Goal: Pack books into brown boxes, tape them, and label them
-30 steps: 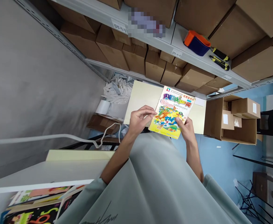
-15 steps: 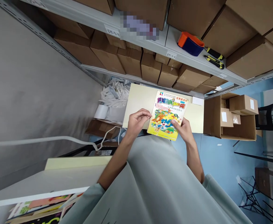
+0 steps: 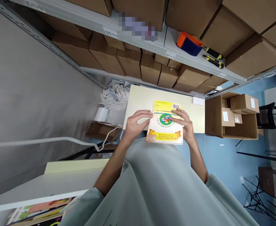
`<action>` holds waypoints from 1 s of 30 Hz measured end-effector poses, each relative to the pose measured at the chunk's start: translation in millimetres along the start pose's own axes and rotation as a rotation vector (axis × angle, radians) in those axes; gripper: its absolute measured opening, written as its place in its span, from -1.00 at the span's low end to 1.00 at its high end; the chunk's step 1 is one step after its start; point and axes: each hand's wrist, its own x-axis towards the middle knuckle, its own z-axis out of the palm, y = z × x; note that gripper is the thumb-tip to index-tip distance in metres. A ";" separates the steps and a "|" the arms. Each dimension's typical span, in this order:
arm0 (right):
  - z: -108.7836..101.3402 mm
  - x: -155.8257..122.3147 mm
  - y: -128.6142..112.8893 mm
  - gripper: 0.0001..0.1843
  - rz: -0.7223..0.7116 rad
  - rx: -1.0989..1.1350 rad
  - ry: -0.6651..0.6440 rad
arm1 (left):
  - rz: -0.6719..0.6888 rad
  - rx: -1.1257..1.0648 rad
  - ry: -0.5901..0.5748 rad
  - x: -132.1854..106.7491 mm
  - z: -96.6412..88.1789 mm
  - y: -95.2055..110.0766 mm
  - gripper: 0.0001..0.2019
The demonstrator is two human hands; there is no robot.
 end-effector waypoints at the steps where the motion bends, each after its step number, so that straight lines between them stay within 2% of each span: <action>1: 1.1 -1.5 0.7 -0.75 0.027 0.018 -0.013 | -0.020 -0.004 0.001 -1.7 1.2 -1.1 -0.90; 5: 8.3 -8.2 2.5 -0.31 0.220 0.204 0.070 | -0.158 -0.062 0.083 -6.7 6.5 -8.8 -0.63; 7: 12.1 -10.3 4.0 -0.19 0.313 0.288 0.120 | -0.190 -0.060 0.083 -7.9 7.8 -12.1 -0.61; 8: 13.4 -10.9 5.1 -0.22 0.342 0.308 0.123 | -0.194 -0.045 0.054 -8.5 7.8 -13.1 -0.64; 12: 13.9 -12.2 11.6 -0.54 0.359 0.309 0.120 | -0.201 -0.021 -0.058 -11.2 3.5 -15.9 -0.72; 15: 9.8 -15.0 16.9 -0.56 0.356 0.375 0.077 | -0.208 -0.071 -0.100 -11.9 -2.7 -18.3 -0.67; 19: 3.0 -20.0 19.2 -0.44 0.392 0.479 -0.014 | -0.224 -0.110 -0.156 -5.6 -9.2 -16.9 -0.65; 24: -0.2 -21.7 12.4 -0.47 0.426 0.456 0.032 | -0.295 -0.062 -0.110 3.4 -3.7 -8.5 -0.74; 30: 4.7 -22.5 12.1 -0.38 0.511 0.434 0.034 | -0.490 -0.114 -0.021 3.4 11.7 -8.6 -0.55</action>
